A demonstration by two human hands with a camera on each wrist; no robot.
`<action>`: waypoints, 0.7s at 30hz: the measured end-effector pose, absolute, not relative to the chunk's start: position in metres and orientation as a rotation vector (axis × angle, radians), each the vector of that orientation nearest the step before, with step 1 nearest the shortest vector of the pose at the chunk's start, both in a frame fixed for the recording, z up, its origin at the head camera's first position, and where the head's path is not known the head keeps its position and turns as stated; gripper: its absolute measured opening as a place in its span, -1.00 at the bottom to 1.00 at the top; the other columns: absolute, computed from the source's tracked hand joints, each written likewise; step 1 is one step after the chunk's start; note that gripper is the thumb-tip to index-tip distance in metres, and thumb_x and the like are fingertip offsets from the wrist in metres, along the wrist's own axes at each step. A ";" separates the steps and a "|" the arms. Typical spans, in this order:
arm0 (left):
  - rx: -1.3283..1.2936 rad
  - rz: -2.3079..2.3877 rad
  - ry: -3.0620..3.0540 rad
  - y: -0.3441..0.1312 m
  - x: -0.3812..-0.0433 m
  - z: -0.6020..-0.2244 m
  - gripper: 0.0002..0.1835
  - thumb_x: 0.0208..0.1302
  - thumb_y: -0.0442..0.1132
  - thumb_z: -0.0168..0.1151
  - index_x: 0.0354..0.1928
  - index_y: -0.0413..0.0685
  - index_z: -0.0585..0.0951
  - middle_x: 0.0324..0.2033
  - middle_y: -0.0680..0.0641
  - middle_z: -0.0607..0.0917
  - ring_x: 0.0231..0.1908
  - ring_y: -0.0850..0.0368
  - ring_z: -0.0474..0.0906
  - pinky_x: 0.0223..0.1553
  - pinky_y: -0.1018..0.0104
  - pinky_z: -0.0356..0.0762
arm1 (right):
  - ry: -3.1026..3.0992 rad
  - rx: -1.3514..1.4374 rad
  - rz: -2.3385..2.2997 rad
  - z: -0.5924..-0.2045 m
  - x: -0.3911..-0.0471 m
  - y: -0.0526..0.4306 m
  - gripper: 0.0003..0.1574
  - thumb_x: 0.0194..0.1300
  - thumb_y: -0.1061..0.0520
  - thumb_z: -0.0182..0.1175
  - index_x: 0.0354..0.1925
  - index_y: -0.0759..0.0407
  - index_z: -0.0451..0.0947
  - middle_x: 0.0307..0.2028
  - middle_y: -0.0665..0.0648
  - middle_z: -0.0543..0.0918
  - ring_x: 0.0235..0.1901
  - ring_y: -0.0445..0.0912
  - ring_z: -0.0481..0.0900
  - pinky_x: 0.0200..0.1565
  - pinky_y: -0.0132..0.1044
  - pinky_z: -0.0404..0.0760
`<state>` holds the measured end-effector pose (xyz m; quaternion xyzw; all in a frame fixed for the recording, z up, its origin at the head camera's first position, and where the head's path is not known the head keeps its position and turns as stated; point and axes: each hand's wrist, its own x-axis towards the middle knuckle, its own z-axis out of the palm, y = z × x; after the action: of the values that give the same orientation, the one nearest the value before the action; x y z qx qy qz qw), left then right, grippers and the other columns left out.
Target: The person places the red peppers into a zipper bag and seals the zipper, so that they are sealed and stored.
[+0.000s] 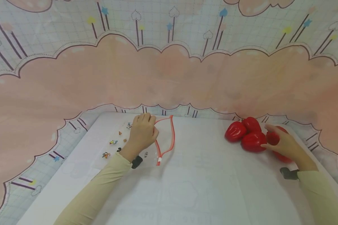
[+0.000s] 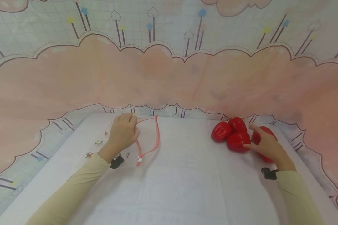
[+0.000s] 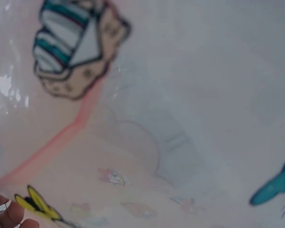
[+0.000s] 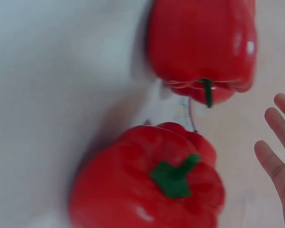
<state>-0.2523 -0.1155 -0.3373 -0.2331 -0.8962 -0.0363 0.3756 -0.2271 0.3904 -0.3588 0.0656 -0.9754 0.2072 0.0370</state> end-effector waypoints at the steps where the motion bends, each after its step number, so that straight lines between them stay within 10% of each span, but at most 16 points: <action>1: -0.596 -0.094 -2.292 -0.116 -0.252 -0.337 -0.83 0.00 -0.31 0.10 -0.33 -0.23 0.52 -0.37 -0.17 0.55 -0.29 -0.08 0.47 -0.18 0.06 0.45 | -3.006 0.198 0.642 -0.361 -0.227 0.391 0.20 0.00 -0.10 0.39 0.41 0.26 -0.03 0.24 0.48 0.25 0.18 0.40 0.15 0.01 0.41 0.33; 21: -0.602 -0.094 -2.292 -0.114 -0.251 -0.337 -0.88 0.00 -0.32 0.09 -0.37 -0.21 0.50 -0.39 -0.16 0.53 -0.31 -0.06 0.45 -0.17 0.07 0.43 | -3.144 0.118 0.774 -0.378 -0.239 0.396 0.31 -0.04 -0.08 0.41 0.40 0.39 -0.13 0.28 0.56 0.14 0.21 0.48 0.15 0.09 0.33 0.31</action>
<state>-0.2513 -0.1142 -0.3369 -0.2353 -0.8956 -0.0368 0.3756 -0.2390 0.3957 -0.3780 0.0365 -0.9692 0.2386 -0.0494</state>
